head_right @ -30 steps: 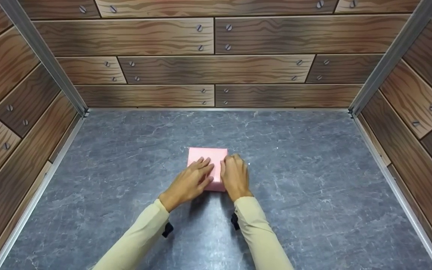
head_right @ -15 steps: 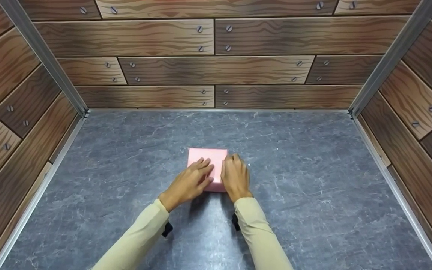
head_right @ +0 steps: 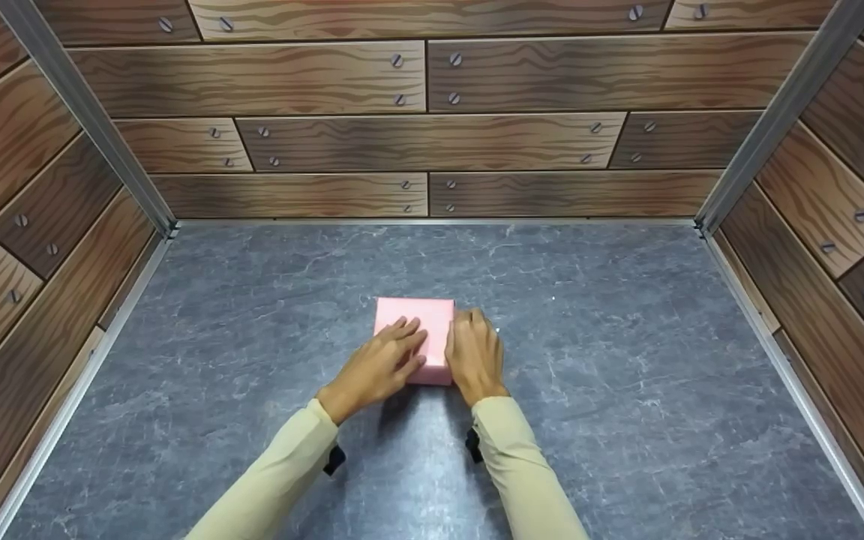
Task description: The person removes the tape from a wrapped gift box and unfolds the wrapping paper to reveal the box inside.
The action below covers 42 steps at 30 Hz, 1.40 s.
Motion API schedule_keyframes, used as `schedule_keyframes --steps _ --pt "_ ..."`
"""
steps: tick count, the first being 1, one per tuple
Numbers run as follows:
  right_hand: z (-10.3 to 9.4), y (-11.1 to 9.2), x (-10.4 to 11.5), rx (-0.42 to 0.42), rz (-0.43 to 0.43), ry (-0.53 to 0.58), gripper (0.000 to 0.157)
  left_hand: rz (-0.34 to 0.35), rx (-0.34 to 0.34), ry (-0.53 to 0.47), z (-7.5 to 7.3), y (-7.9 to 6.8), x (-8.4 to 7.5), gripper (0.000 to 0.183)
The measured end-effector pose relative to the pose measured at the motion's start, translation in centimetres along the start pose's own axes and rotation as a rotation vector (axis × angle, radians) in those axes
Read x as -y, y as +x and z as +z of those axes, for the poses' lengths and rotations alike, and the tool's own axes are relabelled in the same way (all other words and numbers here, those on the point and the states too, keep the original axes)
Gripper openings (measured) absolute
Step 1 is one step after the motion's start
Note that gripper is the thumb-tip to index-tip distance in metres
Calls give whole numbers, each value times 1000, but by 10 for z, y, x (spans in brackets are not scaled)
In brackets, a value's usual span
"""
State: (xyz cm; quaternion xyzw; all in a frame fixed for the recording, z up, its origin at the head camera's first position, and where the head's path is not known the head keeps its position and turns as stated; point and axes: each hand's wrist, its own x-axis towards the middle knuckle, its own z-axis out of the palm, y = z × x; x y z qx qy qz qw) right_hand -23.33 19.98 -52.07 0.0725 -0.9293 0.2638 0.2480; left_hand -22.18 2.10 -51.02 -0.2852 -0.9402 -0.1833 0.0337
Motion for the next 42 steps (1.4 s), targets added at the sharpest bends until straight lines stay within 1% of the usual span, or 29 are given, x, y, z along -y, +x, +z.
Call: schedule_keyframes --steps 5,12,26,33,37,42 --pt "0 -1 -2 -9 8 -2 10 -4 -2 -10 0 0 0 44" --pt "-3 -2 0 4 44 -13 12 16 -3 29 -1 -1 1 43" --pt "-6 -4 -5 15 81 -4 14 8 12 5 -1 -1 1 44" --pt "-6 -5 -7 23 97 -2 14 14 9 15 -1 0 2 44" --pt "-6 -5 -8 16 100 -7 14 19 2 26 -2 -1 1 44" --pt "-5 -5 -9 -5 84 -24 12 30 -12 41 -2 -1 1 43"
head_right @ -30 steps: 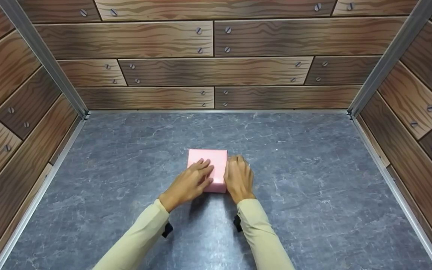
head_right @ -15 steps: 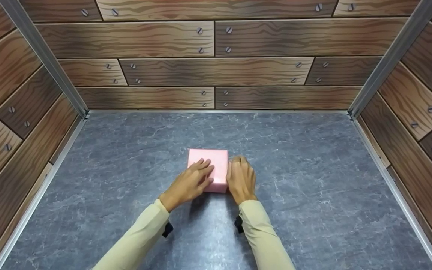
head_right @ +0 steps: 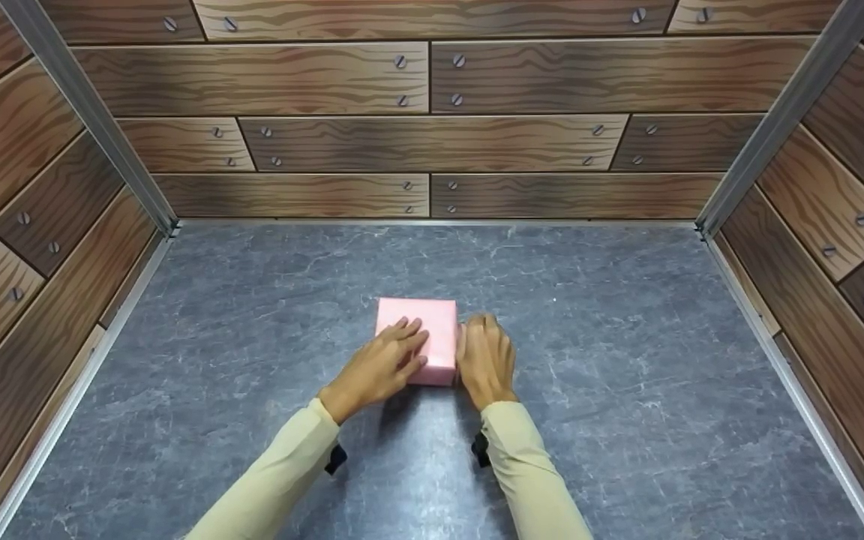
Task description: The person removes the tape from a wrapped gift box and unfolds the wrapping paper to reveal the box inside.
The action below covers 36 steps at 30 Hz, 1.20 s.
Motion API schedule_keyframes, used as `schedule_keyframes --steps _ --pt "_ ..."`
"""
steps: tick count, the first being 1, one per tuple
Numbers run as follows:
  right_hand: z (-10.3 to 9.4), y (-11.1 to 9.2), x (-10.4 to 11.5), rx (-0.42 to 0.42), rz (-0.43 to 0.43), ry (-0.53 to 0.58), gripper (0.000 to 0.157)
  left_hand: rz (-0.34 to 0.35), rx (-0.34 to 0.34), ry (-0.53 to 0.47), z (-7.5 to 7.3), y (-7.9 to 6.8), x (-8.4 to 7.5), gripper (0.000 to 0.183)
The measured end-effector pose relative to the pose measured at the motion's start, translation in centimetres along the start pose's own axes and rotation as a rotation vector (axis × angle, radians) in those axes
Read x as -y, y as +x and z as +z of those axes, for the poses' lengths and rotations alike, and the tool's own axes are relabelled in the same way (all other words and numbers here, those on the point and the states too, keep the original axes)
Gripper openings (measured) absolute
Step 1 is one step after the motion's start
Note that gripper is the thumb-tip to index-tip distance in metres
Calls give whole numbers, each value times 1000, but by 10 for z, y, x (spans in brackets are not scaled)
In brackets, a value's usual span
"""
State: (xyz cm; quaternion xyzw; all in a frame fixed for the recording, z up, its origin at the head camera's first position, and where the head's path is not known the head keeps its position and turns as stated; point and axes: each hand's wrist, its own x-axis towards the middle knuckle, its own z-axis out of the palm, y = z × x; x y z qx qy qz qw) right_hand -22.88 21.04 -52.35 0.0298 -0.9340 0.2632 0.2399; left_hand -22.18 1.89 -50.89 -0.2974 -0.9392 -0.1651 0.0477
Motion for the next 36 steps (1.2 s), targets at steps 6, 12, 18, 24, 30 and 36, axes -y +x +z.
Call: schedule_keyframes --steps 6,12,18,24,30,36 --pt "0 -1 -1 -10 -7 -6 12 -4 2 -8 0 0 0 43" --pt "-4 0 -3 5 13 -5 15 -12 17 -22 0 0 0 44" --pt "-7 -1 -5 13 16 -5 16 -30 36 -38 -1 0 0 45" --pt "-8 -2 -6 33 55 7 16 -19 28 -37 0 0 -1 44" --pt "-9 -2 -7 31 63 25 13 -6 3 -17 1 -1 1 43" --pt "-12 -2 -9 22 72 39 10 26 -19 21 1 -1 4 44"
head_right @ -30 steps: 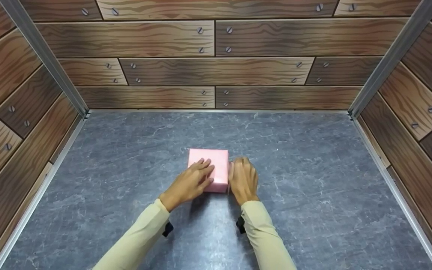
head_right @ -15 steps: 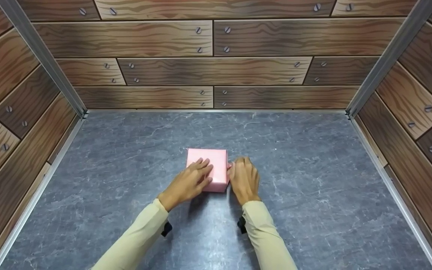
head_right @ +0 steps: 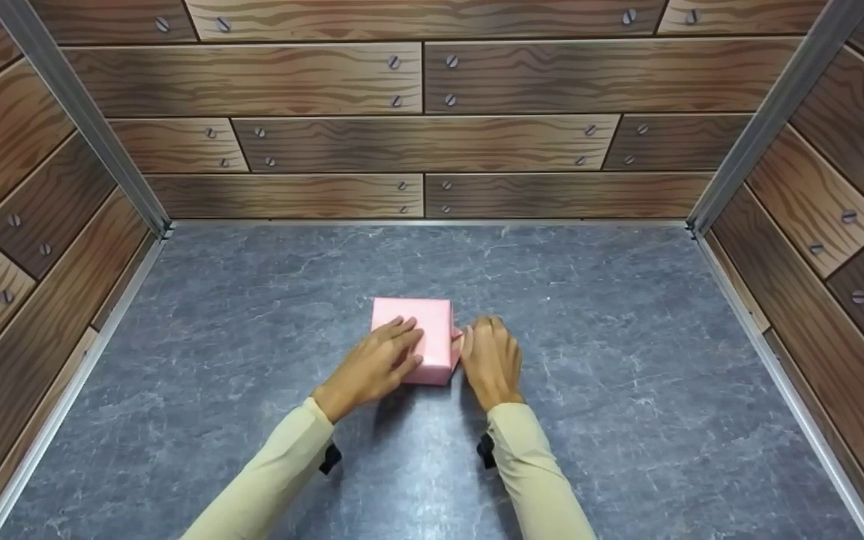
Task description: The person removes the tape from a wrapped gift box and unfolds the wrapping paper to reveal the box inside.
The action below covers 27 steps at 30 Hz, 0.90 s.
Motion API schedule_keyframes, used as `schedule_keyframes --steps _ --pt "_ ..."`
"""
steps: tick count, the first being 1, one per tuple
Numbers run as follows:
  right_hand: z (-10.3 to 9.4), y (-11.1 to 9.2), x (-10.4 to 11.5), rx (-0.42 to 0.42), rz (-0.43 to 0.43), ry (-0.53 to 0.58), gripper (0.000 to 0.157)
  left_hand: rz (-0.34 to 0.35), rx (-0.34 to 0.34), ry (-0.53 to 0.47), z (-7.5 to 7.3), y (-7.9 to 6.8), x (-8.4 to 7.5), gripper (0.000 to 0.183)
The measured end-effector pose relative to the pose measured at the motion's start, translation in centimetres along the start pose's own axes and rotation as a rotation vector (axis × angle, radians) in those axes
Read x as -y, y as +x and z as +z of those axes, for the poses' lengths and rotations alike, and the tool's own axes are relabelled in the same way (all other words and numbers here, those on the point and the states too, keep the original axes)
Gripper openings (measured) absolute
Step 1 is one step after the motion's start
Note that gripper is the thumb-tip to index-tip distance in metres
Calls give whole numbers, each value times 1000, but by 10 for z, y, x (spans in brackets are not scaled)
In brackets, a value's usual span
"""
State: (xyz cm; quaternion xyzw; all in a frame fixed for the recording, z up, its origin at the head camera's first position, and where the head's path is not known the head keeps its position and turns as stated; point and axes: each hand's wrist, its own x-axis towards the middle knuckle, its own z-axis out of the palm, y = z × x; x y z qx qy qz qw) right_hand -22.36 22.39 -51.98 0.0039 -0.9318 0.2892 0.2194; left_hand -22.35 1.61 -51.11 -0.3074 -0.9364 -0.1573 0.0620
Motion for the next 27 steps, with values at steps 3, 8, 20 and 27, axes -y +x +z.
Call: schedule_keyframes --steps 3,8,20,27 --pt "-1 0 -1 3 2 1 10 -6 -3 -8 0 0 1 45" --pt "-5 1 1 9 5 8 11 4 3 -24 -2 0 1 43" --pt "-10 1 12 95 -150 29 13 0 -68 -89 -12 -6 19 34" --pt "-12 -6 12 198 -239 79 19 12 -51 -87 -10 -11 28 31"
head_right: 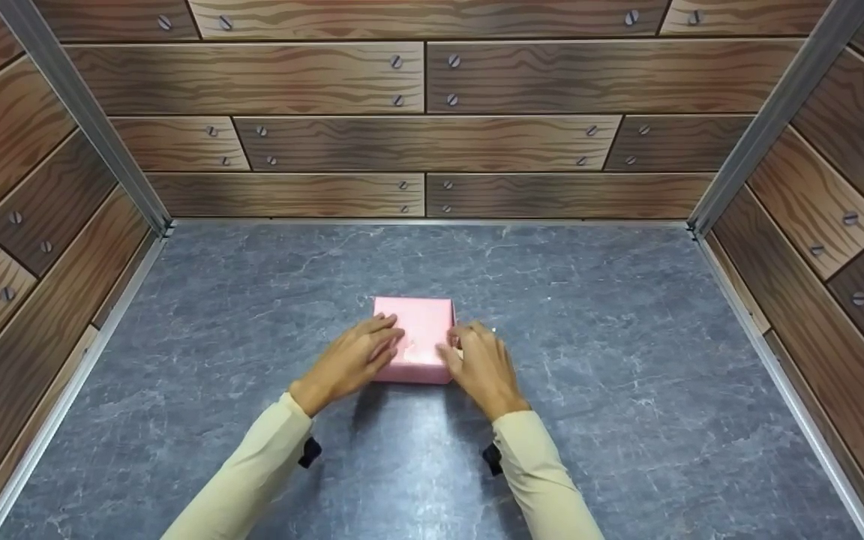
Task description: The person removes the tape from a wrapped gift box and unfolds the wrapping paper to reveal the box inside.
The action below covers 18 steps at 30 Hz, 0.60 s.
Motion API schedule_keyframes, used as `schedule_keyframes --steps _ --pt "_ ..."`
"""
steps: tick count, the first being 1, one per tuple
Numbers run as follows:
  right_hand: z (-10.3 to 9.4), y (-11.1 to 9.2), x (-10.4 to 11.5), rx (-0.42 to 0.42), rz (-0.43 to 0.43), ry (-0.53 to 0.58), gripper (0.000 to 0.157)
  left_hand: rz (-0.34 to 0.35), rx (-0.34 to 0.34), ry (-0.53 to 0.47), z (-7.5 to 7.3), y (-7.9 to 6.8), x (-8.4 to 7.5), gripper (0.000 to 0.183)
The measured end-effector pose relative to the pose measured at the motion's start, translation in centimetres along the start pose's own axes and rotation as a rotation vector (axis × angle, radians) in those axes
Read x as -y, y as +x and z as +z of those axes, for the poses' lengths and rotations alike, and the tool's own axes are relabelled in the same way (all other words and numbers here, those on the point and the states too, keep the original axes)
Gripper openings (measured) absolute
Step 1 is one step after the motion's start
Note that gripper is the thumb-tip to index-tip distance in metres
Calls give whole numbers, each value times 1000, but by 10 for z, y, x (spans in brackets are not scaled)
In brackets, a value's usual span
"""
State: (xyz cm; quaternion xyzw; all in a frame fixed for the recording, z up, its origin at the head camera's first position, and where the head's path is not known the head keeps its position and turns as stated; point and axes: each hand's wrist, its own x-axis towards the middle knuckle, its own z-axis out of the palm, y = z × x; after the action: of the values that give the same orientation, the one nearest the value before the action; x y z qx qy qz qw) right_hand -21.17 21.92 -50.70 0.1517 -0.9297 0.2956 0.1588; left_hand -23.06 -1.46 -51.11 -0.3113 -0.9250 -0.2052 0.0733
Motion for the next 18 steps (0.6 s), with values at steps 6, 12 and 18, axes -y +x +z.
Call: schedule_keyframes --steps 6,12,18 --pt "2 -8 -3 76 -118 34 24 -37 35 -8 0 0 0 32" --pt "5 -12 -6 64 -181 39 18 -69 45 -13 0 -1 -1 34" --pt "4 -12 -5 25 -195 17 14 -57 18 6 -1 -2 -3 31"
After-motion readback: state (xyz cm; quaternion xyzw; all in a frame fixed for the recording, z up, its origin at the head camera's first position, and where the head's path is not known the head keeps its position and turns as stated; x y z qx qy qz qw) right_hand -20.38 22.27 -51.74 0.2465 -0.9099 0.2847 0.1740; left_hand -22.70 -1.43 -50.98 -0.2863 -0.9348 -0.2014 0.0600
